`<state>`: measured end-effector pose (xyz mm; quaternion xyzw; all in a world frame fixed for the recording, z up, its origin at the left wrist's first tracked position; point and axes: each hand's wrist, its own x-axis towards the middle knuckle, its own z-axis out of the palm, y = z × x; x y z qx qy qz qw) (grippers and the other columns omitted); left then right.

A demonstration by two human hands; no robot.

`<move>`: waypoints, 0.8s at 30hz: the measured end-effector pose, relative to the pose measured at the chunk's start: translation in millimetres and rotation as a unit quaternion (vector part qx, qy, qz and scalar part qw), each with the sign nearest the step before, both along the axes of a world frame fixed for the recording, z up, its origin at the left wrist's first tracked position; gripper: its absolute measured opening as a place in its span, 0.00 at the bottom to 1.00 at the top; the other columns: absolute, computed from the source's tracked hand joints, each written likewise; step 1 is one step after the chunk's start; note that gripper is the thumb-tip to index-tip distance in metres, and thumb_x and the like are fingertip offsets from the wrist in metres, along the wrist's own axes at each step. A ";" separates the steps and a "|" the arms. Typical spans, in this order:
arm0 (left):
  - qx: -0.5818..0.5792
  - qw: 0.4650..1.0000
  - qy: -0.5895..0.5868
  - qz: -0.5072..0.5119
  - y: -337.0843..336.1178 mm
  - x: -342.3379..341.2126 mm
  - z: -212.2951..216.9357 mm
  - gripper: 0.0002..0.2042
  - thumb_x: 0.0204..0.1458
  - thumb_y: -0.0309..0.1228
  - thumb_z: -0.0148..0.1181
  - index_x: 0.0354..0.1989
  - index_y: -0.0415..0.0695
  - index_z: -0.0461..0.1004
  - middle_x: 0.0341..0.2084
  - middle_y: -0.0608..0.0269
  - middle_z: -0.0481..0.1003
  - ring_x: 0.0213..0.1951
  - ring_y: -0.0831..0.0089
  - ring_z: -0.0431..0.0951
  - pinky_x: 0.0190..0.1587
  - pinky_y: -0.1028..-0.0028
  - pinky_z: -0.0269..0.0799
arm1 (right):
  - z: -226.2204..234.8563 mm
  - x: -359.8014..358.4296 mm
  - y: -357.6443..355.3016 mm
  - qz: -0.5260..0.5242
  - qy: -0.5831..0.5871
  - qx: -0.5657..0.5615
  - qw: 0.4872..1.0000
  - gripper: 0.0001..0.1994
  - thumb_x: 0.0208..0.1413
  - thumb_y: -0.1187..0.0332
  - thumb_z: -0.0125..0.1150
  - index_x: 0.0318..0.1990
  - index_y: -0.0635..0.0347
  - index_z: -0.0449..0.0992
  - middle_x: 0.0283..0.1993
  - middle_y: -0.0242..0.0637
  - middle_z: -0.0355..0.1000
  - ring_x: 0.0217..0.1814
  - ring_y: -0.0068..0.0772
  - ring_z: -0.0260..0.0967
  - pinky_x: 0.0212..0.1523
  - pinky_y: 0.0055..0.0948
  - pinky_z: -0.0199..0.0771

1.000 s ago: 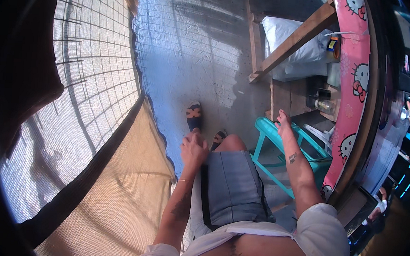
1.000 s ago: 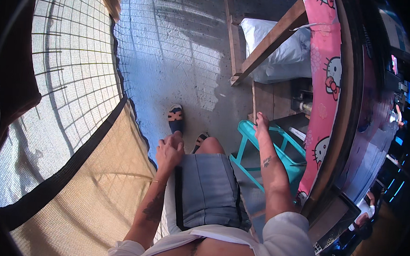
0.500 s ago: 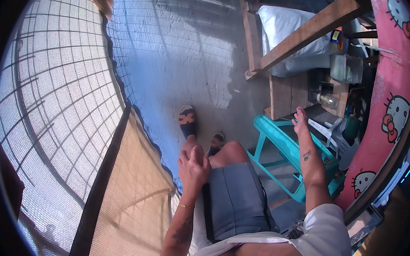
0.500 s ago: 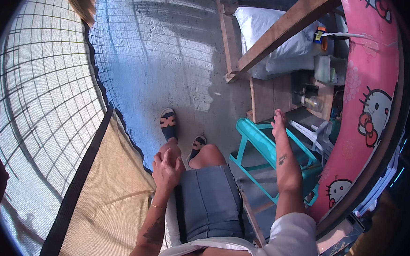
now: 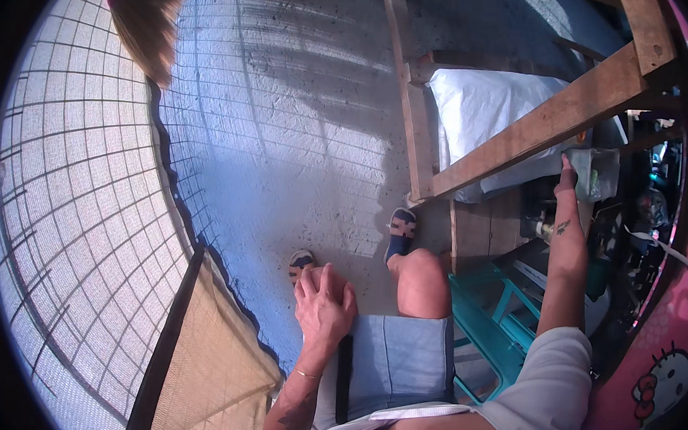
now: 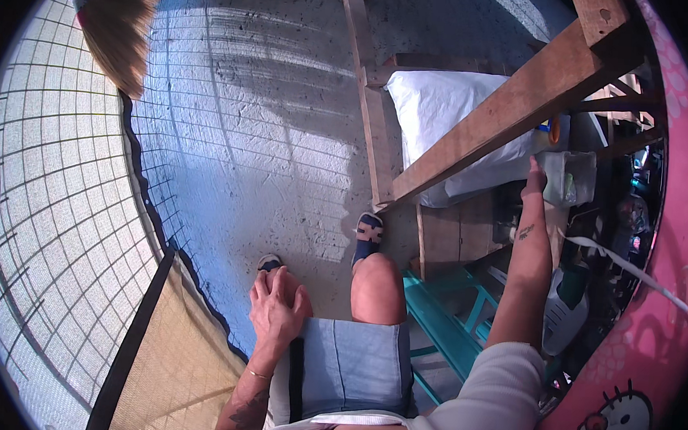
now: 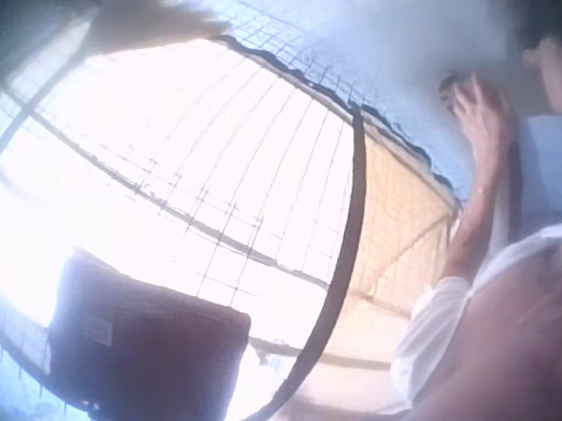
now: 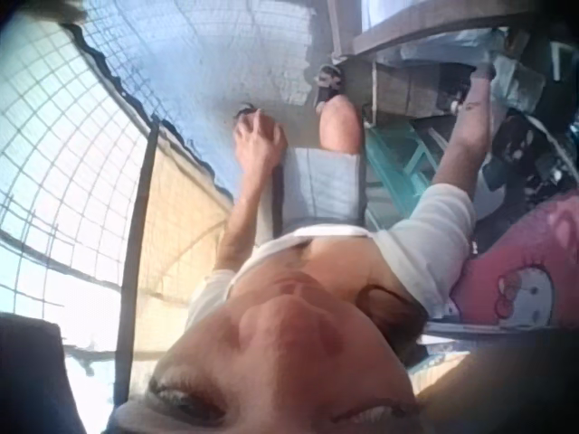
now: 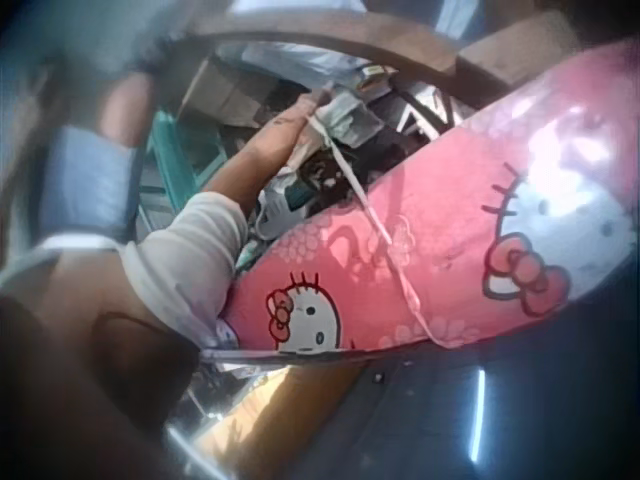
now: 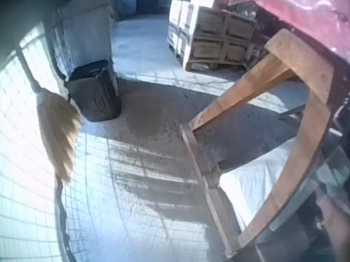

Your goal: The person is assembling notebooks by hand. They pick up stacks of pages and covers, align them, and manually thread blue plastic spirals through the holes, then stack the completed notebooks on a table.

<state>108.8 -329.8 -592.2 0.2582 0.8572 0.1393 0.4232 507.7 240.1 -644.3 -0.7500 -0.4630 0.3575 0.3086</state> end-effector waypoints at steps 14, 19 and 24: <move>0.067 0.983 0.163 -0.047 111.8 11.5 -74.4 0.29 0.50 0.41 0.63 0.60 0.41 0.68 0.61 0.34 0.60 0.65 0.34 0.56 0.65 0.42 0.51 | -50.9 21.0 125.3 -0.030 0.034 0.054 0.998 0.24 0.54 0.59 0.68 0.52 0.69 0.72 0.55 0.48 0.71 0.52 0.42 0.70 0.53 0.38 0.72; 0.068 0.979 0.186 -0.049 108.1 4.8 -72.0 0.30 0.49 0.40 0.65 0.61 0.42 0.67 0.62 0.35 0.60 0.65 0.35 0.56 0.65 0.42 0.50 | -66.4 16.5 134.9 -0.038 0.030 0.110 0.993 0.23 0.55 0.62 0.68 0.50 0.72 0.71 0.51 0.50 0.73 0.48 0.43 0.72 0.50 0.37 0.75; 0.070 0.978 0.195 -0.023 80.9 7.7 -49.4 0.27 0.50 0.40 0.64 0.59 0.45 0.71 0.62 0.41 0.63 0.64 0.39 0.59 0.66 0.48 0.53 | -75.8 -20.2 76.7 -0.101 -0.051 0.328 0.938 0.21 0.56 0.65 0.68 0.48 0.74 0.71 0.48 0.51 0.74 0.43 0.45 0.74 0.46 0.37 0.77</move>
